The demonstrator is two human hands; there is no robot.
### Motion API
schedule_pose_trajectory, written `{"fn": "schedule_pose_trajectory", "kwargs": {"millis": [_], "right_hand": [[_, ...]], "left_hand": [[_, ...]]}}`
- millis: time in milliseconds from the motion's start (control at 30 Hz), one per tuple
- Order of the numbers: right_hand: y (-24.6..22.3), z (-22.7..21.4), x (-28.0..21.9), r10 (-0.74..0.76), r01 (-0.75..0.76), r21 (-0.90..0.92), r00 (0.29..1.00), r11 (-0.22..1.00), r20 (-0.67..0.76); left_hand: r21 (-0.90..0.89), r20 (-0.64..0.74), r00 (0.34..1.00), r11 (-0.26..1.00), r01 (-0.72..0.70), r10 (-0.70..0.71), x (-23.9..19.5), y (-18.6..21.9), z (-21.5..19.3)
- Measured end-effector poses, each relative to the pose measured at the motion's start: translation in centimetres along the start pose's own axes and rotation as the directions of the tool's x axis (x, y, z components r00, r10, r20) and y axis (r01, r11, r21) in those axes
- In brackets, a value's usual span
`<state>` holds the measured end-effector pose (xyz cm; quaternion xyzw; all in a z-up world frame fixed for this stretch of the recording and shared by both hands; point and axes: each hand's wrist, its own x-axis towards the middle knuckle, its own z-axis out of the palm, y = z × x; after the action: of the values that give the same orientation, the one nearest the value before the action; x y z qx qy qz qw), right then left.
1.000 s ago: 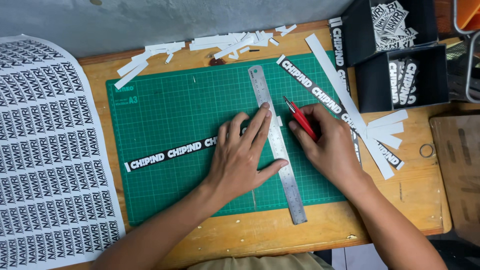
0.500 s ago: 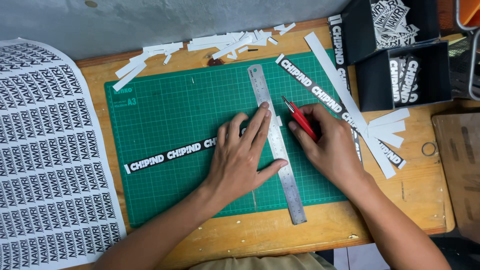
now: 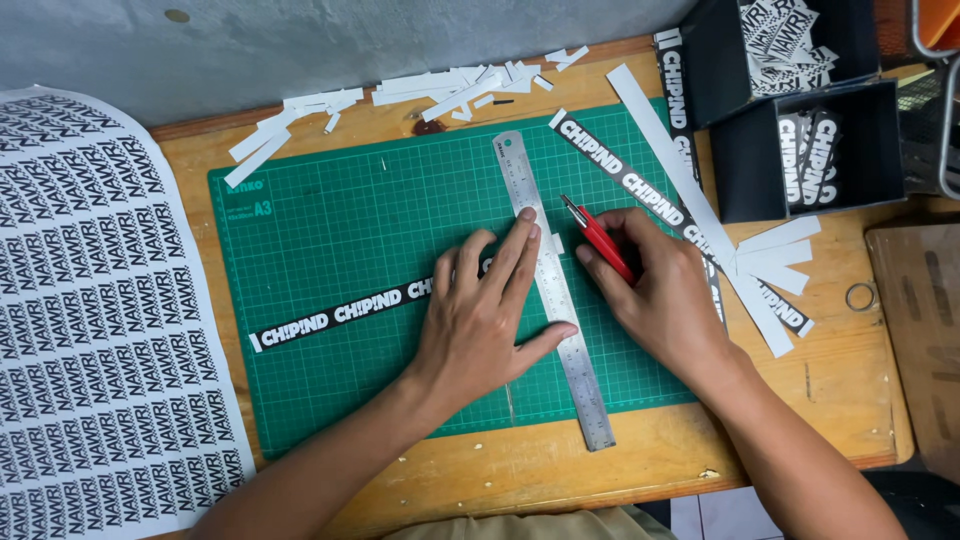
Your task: The person uses a red utility knife and a metal ruler to cut individual stickers from a long strip on a green cutting mat. They repeatedly align the ruler and slice along the edges to separate the stickers, then move the cut pieces aside.
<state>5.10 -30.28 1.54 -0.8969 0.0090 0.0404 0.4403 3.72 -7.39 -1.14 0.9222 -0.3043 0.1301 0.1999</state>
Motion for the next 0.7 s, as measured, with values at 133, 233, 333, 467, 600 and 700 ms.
{"fn": "schedule_pose_trajectory", "kwargs": {"millis": [133, 233, 333, 467, 600, 700], "right_hand": [[-0.1, -0.1, 0.0, -0.002, 0.002, 0.0, 1.0, 1.0, -0.001], [-0.1, -0.2, 0.0, 0.006, -0.006, 0.002, 1.0, 1.0, 0.002], [-0.1, -0.3, 0.1, 0.024, -0.024, 0.002, 1.0, 1.0, 0.018], [-0.6, -0.9, 0.1, 0.052, -0.053, 0.017, 0.997, 0.998, 0.056], [-2.9, -2.6, 0.1, 0.149, -0.17, 0.121, 0.974, 0.978, 0.17], [-3.5, -3.3, -0.2, 0.217, -0.235, 0.09, 0.961, 0.968, 0.174]], "left_hand": [[-0.001, -0.001, 1.0, 1.0, -0.001, 0.001, 0.0, 0.1, -0.1], [0.006, 0.005, 1.0, 1.0, -0.005, 0.005, 0.1, 0.1, -0.1], [0.026, 0.008, 1.0, 1.0, -0.004, 0.003, 0.3, 0.3, -0.5], [0.052, 0.001, 0.999, 0.998, -0.033, 0.033, 0.5, 0.5, -0.7], [0.07, 0.011, 0.998, 0.995, -0.069, 0.068, 0.4, 0.5, 0.0], [0.021, 0.015, 0.996, 0.996, -0.083, 0.083, 0.5, 0.3, -0.1]]}}
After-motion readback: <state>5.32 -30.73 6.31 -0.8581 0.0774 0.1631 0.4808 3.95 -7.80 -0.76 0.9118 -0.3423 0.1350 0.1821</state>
